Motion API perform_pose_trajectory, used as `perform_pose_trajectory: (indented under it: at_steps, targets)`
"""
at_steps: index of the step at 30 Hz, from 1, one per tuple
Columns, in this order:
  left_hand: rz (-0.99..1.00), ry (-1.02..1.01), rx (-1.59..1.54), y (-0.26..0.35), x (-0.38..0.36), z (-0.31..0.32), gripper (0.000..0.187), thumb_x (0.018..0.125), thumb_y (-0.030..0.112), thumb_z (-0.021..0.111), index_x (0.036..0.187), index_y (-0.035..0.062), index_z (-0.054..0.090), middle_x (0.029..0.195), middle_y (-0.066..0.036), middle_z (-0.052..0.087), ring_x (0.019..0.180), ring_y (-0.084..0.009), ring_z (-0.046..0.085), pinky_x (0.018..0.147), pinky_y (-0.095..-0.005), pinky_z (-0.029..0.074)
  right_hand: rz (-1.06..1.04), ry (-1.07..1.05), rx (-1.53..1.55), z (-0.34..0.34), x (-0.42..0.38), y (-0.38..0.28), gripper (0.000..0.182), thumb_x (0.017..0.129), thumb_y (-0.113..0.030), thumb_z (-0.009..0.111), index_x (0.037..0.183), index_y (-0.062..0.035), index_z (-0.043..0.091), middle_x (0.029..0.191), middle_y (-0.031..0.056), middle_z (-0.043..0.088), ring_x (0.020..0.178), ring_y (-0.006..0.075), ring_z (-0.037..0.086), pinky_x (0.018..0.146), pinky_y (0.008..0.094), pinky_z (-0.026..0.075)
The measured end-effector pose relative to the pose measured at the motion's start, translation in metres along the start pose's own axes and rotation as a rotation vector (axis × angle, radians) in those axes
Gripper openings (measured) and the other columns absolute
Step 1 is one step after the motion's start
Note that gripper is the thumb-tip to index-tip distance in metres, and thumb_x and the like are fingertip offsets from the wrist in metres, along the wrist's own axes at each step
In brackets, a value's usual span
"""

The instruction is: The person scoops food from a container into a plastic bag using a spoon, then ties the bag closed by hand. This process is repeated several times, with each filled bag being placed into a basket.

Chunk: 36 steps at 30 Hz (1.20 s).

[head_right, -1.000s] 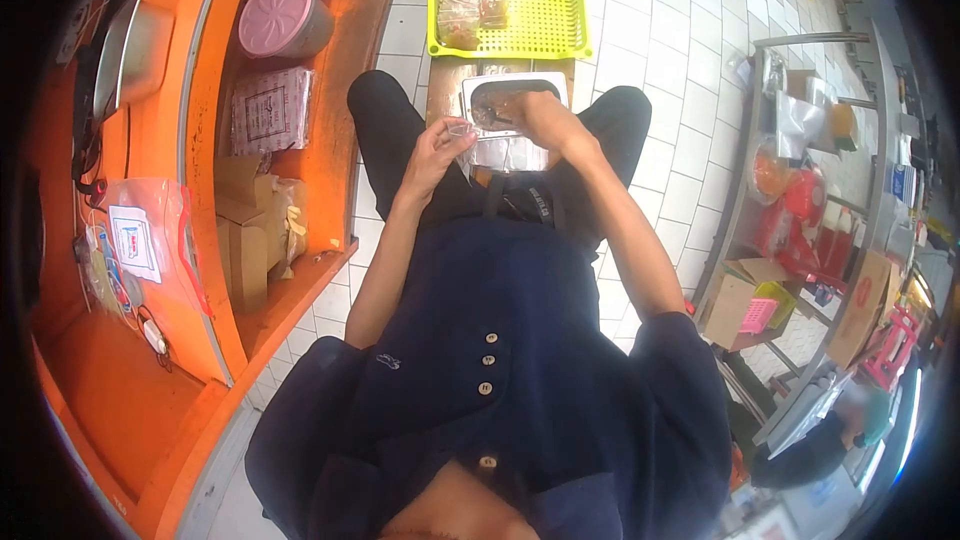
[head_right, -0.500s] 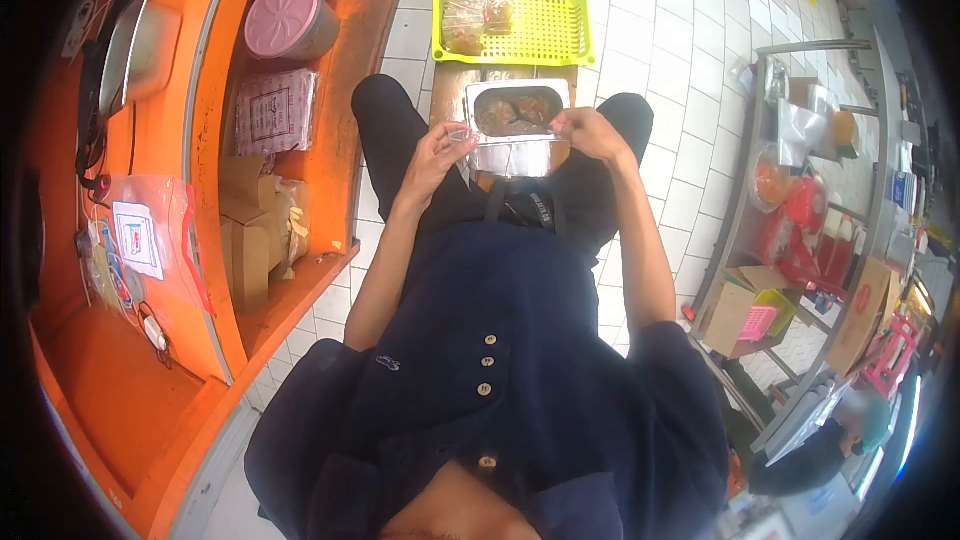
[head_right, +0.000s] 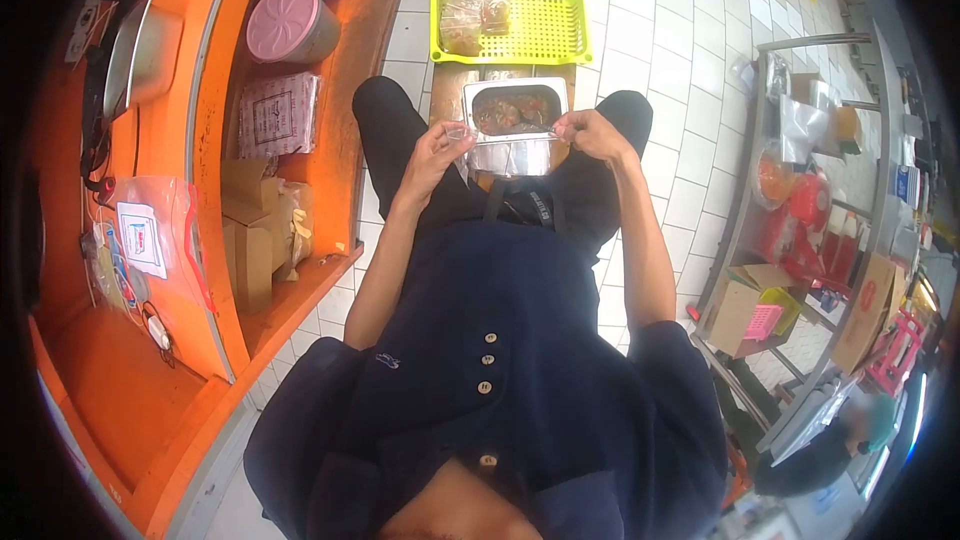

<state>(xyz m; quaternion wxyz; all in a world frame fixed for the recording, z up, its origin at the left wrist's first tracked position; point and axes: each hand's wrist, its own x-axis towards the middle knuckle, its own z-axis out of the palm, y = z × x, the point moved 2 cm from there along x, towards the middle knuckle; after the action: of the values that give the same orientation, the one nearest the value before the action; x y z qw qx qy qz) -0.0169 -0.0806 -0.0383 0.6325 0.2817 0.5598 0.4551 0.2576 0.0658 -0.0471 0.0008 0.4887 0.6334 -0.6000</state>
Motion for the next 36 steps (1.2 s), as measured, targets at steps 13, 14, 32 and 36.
perform_pose_trajectory:
  at_steps: [13, 14, 32, 36]
  targets:
    - [0.140, 0.084, 0.008, -0.002, 0.001, -0.006, 0.049, 0.088, 0.028, 0.083, 0.121, -0.0012, 0.062, 0.105, -0.012, 0.073, 0.100, -0.0129, 0.065, 0.090, -0.0285, 0.049, 0.031, -0.107, 0.130, -0.002, -0.001, -0.006, 0.019, 0.103, -0.023, 0.063, 0.099, -0.0058, 0.069, 0.075, -0.0064, 0.054, 0.062, 0.0045, 0.039, 0.054, 0.0226, 0.032]
    - [0.182, 0.109, 0.072, -0.001, 0.002, -0.009, 0.049, 0.087, 0.028, 0.084, 0.120, -0.0011, 0.063, 0.107, -0.012, 0.073, 0.100, -0.0138, 0.065, 0.090, -0.0297, 0.050, 0.038, -0.123, 0.141, -0.003, 0.000, -0.003, 0.021, 0.101, -0.026, 0.065, 0.104, -0.0059, 0.070, 0.082, -0.0042, 0.061, 0.066, 0.0058, 0.044, 0.058, 0.0235, 0.036]
    - [0.317, -0.129, 0.850, 0.056, 0.028, 0.023, 0.063, 0.080, 0.043, 0.082, 0.127, 0.0018, 0.068, 0.119, -0.021, 0.070, 0.115, -0.0371, 0.064, 0.101, -0.0437, 0.049, -0.131, -0.219, -0.091, -0.032, -0.014, -0.044, 0.019, 0.097, -0.016, 0.065, 0.102, -0.0001, 0.073, 0.090, 0.0052, 0.071, 0.081, 0.0132, 0.059, 0.075, 0.0309, 0.049]
    - [0.392, -0.259, 0.923, 0.063, 0.039, 0.039, 0.064, 0.081, 0.039, 0.082, 0.131, 0.0021, 0.066, 0.124, -0.022, 0.069, 0.116, -0.0370, 0.064, 0.102, -0.0427, 0.049, -0.291, -0.071, -0.363, -0.033, -0.023, -0.073, 0.017, 0.094, -0.016, 0.067, 0.103, -0.0031, 0.074, 0.095, 0.0147, 0.075, 0.092, 0.0288, 0.068, 0.085, 0.0396, 0.052]
